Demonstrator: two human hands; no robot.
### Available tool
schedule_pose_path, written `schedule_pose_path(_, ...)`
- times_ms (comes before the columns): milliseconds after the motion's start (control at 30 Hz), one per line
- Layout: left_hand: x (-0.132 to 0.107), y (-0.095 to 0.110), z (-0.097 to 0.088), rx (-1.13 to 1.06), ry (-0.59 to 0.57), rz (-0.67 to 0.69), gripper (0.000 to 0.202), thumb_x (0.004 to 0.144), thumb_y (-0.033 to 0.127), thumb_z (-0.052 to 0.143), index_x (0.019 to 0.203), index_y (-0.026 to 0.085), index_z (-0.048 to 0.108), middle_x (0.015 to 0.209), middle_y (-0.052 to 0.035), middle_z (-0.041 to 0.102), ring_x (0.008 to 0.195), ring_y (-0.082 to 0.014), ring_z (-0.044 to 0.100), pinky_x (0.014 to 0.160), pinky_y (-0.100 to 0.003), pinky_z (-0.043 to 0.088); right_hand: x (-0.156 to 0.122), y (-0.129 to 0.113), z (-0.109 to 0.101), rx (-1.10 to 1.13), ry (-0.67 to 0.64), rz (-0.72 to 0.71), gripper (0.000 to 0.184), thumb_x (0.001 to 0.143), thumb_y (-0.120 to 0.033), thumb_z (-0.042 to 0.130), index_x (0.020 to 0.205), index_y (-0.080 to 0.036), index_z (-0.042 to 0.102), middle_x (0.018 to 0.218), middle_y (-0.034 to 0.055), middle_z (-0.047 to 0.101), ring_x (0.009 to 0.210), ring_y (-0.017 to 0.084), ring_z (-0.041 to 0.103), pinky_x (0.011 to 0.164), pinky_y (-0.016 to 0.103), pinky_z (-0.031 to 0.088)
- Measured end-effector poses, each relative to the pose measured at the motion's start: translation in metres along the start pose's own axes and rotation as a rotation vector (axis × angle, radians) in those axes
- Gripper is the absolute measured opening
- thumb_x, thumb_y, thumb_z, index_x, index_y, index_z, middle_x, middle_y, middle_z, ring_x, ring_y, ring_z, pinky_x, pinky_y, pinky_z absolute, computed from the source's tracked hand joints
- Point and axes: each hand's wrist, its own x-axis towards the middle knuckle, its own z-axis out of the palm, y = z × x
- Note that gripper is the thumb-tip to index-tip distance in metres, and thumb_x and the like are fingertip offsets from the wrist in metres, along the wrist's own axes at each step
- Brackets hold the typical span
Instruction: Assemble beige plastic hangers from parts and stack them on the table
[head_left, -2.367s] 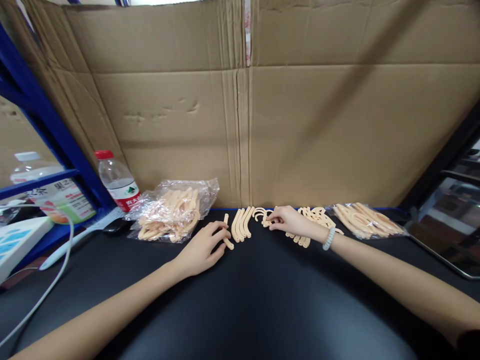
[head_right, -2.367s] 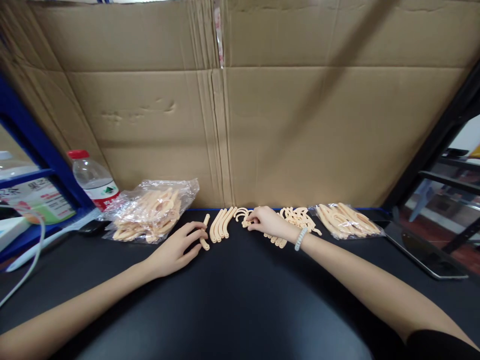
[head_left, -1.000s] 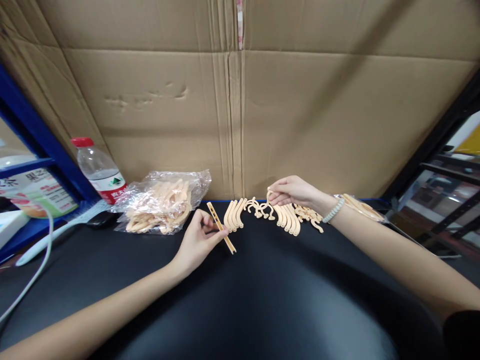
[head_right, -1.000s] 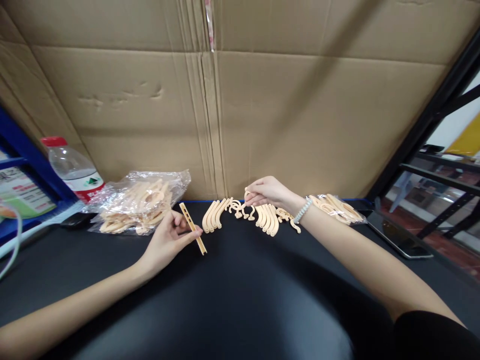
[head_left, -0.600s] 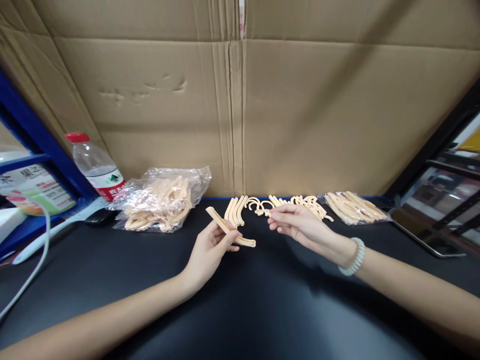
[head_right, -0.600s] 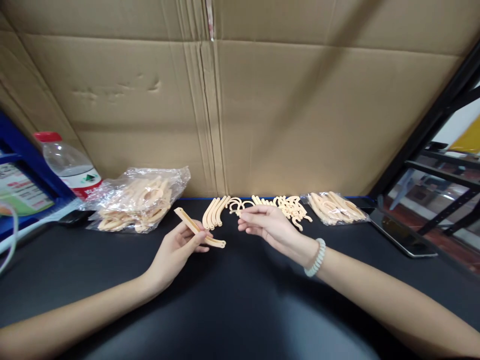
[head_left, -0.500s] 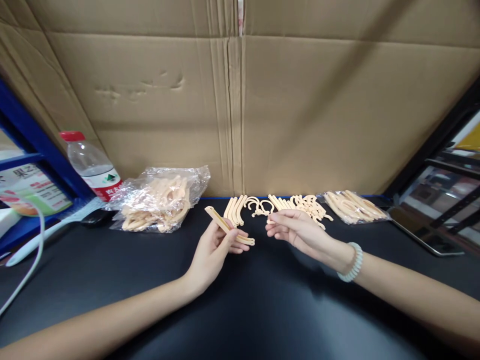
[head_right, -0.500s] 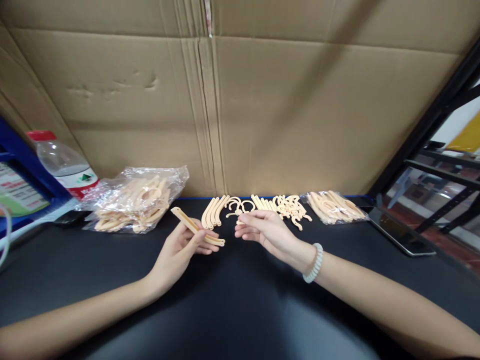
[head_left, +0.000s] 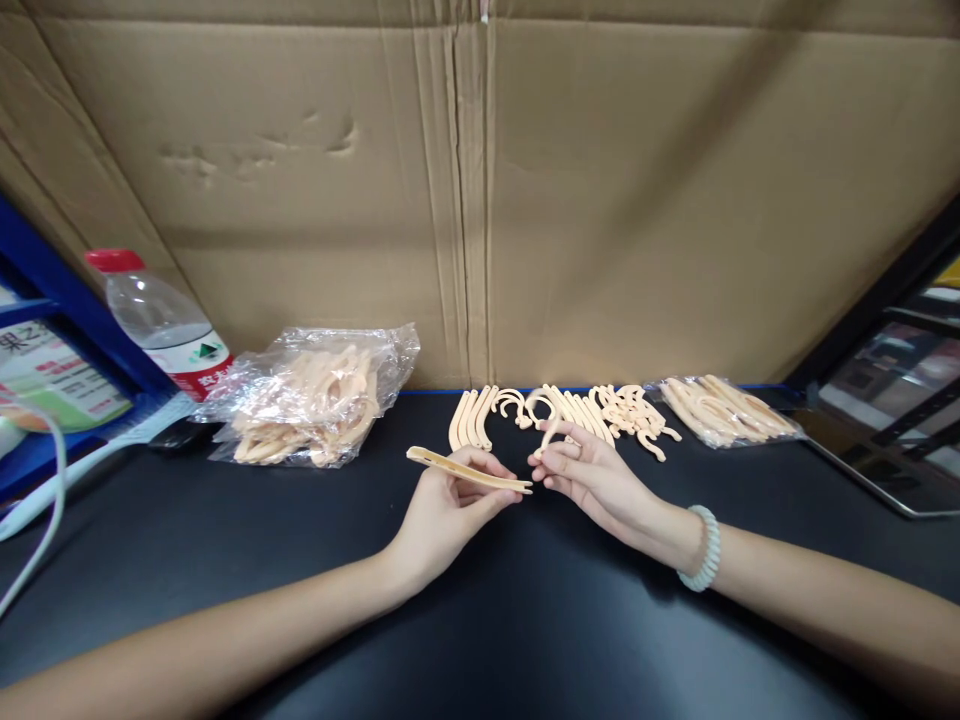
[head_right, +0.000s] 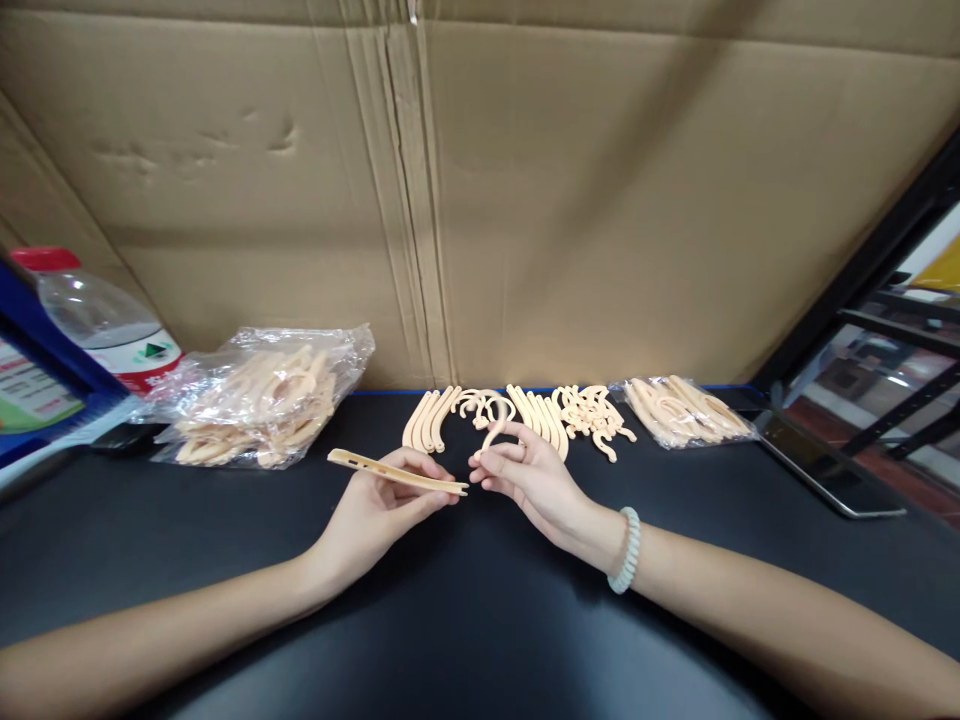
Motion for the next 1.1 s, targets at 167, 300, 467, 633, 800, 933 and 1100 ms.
schedule_pose_path(167,0.0,-0.001,0.001,0.117,0.045,0.075,0.018,0.076,0.03,0.074,0.082,0.018,0.063,0.08,-0.0026,0.066,0.078,-0.0197,0.067,0.075,-0.033,0.057,-0.003,0.002,0.001,-0.059,-0.077,-0.009,0.021,0.071,-0.029,0.082,0.082,-0.02,0.068,0.088,0.003,0.069,0.083,0.014,0.064,0.079,0.028,0.051)
schedule_pose_path(300,-0.007,0.001,0.0,0.211,0.046,0.158,0.011,0.081,0.028,0.07,0.083,0.019,0.064,0.081,-0.0028,0.066,0.077,-0.0188,0.065,0.072,-0.03,0.055,-0.005,0.003,0.001,-0.155,-0.152,-0.039,0.017,0.073,-0.032,0.08,0.081,-0.02,0.071,0.085,0.0022,0.067,0.076,0.013,0.061,0.071,0.027,0.05)
schedule_pose_path(467,-0.012,0.005,0.001,0.328,0.01,0.242,0.006,0.085,0.025,0.068,0.084,0.019,0.065,0.084,-0.0032,0.068,0.077,-0.0186,0.066,0.072,-0.03,0.053,-0.005,0.002,0.0,-0.203,-0.221,-0.07,0.017,0.073,-0.032,0.08,0.081,-0.019,0.073,0.08,0.0017,0.064,0.071,0.013,0.057,0.066,0.027,0.047)
schedule_pose_path(633,-0.012,0.005,0.001,0.369,0.015,0.26,0.008,0.086,0.027,0.067,0.084,0.019,0.065,0.084,-0.0043,0.068,0.077,-0.0195,0.065,0.072,-0.031,0.053,-0.007,-0.003,0.001,-0.21,-0.255,-0.051,0.02,0.076,-0.037,0.078,0.079,-0.018,0.072,0.072,0.0009,0.061,0.067,0.013,0.054,0.065,0.028,0.045)
schedule_pose_path(800,-0.012,0.003,0.001,0.35,0.033,0.26,0.006,0.085,0.024,0.067,0.085,0.019,0.064,0.083,-0.0037,0.067,0.077,-0.0185,0.065,0.072,-0.03,0.052,-0.007,-0.002,0.001,-0.262,-0.265,-0.076,0.02,0.077,-0.037,0.077,0.081,-0.018,0.07,0.073,0.0006,0.06,0.065,0.013,0.052,0.065,0.028,0.044)
schedule_pose_path(933,-0.011,0.004,0.001,0.383,0.033,0.297,0.006,0.085,0.023,0.069,0.084,0.018,0.066,0.083,-0.0036,0.068,0.076,-0.0178,0.065,0.071,-0.029,0.052,-0.007,-0.001,0.001,-0.333,-0.294,-0.079,0.019,0.082,-0.035,0.072,0.087,-0.017,0.071,0.075,0.0009,0.061,0.065,0.012,0.054,0.067,0.027,0.046)
schedule_pose_path(1100,-0.012,0.006,0.001,0.308,0.023,0.285,0.005,0.084,0.02,0.069,0.083,0.016,0.065,0.081,-0.0037,0.069,0.075,-0.0175,0.067,0.07,-0.028,0.052,-0.008,-0.001,0.001,-0.276,-0.318,-0.06,0.018,0.083,-0.033,0.072,0.082,-0.016,0.068,0.08,0.0031,0.064,0.074,0.014,0.061,0.068,0.026,0.052)
